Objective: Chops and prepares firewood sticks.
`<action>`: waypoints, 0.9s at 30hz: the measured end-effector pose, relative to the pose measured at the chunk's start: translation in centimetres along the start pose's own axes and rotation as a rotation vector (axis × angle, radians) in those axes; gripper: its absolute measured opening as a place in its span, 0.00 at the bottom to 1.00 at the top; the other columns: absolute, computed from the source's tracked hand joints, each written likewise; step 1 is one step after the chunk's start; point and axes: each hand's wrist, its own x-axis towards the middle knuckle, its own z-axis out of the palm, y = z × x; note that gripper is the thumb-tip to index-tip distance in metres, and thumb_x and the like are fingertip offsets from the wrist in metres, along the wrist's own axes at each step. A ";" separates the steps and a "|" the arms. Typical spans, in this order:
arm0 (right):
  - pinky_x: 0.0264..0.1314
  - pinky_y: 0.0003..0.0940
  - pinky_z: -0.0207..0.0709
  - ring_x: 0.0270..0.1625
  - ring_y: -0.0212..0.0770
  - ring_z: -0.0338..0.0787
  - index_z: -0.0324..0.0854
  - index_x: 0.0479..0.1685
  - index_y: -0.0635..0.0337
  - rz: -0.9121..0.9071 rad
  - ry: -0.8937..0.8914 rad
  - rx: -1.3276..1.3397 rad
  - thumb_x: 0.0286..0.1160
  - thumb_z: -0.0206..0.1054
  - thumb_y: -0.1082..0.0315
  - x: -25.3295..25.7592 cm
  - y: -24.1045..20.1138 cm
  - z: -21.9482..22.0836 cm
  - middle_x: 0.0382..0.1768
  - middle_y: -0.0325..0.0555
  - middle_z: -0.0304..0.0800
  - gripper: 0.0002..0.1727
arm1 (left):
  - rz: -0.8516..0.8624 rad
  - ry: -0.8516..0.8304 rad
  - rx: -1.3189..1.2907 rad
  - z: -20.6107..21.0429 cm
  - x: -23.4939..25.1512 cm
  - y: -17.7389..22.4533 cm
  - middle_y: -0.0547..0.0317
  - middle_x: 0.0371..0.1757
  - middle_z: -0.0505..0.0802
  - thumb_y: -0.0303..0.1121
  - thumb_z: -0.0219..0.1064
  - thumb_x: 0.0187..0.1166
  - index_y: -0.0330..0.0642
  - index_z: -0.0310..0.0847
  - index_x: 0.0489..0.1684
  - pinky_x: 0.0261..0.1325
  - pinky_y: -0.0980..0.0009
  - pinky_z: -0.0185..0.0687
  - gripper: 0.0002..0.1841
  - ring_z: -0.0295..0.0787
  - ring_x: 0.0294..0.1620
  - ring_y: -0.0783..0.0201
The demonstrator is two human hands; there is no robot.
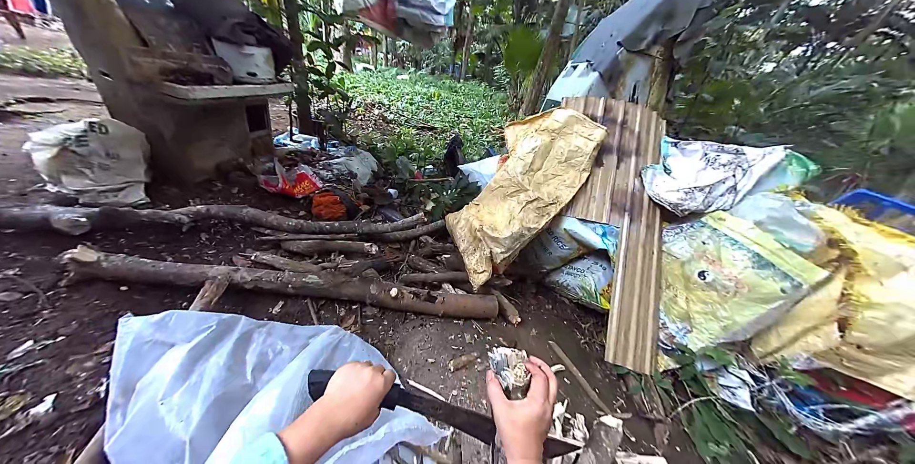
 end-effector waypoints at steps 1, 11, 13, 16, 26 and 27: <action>0.68 0.66 0.74 0.67 0.76 0.82 0.83 0.45 0.82 -0.007 0.013 0.015 0.41 0.81 0.57 0.0 0.3 -0.7 0.64 0.79 0.81 0.35 | 0.033 0.012 0.012 -0.6 0.0 0.5 0.36 0.57 0.92 0.27 0.65 0.79 0.32 0.82 0.59 0.64 0.40 0.79 0.14 0.88 0.64 0.37; 0.73 0.71 0.70 0.69 0.83 0.77 0.75 0.63 0.84 0.048 0.009 -0.104 0.59 0.76 0.53 -1.1 0.1 -6.0 0.66 0.85 0.76 0.41 | 0.044 -0.094 0.083 -5.6 -0.7 7.8 0.33 0.61 0.89 0.20 0.61 0.80 0.30 0.79 0.64 0.59 0.38 0.81 0.15 0.87 0.64 0.33; 0.64 0.57 0.81 0.57 0.65 0.88 0.81 0.54 0.81 0.285 -0.188 0.037 0.72 0.72 0.64 -4.2 -2.9 -7.4 0.52 0.73 0.87 0.23 | 0.012 -0.176 0.084 -6.8 -1.5 9.5 0.32 0.64 0.87 0.20 0.62 0.80 0.28 0.76 0.66 0.59 0.37 0.82 0.17 0.85 0.66 0.32; 0.54 0.45 0.82 0.48 0.48 0.89 0.78 0.62 0.78 0.938 -0.615 0.454 0.95 0.50 0.60 -8.5 -6.2 -7.0 0.48 0.62 0.89 0.24 | -0.020 -0.321 0.095 -8.6 -2.4 12.0 0.27 0.66 0.84 0.24 0.68 0.77 0.22 0.72 0.69 0.61 0.35 0.81 0.22 0.83 0.69 0.30; 0.39 0.45 0.87 0.39 0.47 0.93 0.78 0.42 0.54 1.575 -0.640 1.328 0.89 0.34 0.39 -5.6 -12.1 -4.7 0.34 0.46 0.90 0.33 | -0.057 -0.415 -0.143 -12.1 -4.6 14.8 0.28 0.60 0.86 0.37 0.60 0.85 0.29 0.45 0.91 0.59 0.38 0.80 0.39 0.87 0.59 0.37; 0.41 0.45 0.88 0.39 0.47 0.93 0.79 0.39 0.54 1.592 -0.675 1.375 0.89 0.35 0.40 -5.5 -11.9 -5.0 0.33 0.46 0.90 0.32 | -0.069 -0.407 -0.157 -12.1 -4.7 14.8 0.27 0.61 0.86 0.39 0.62 0.85 0.29 0.44 0.92 0.61 0.37 0.79 0.41 0.86 0.61 0.36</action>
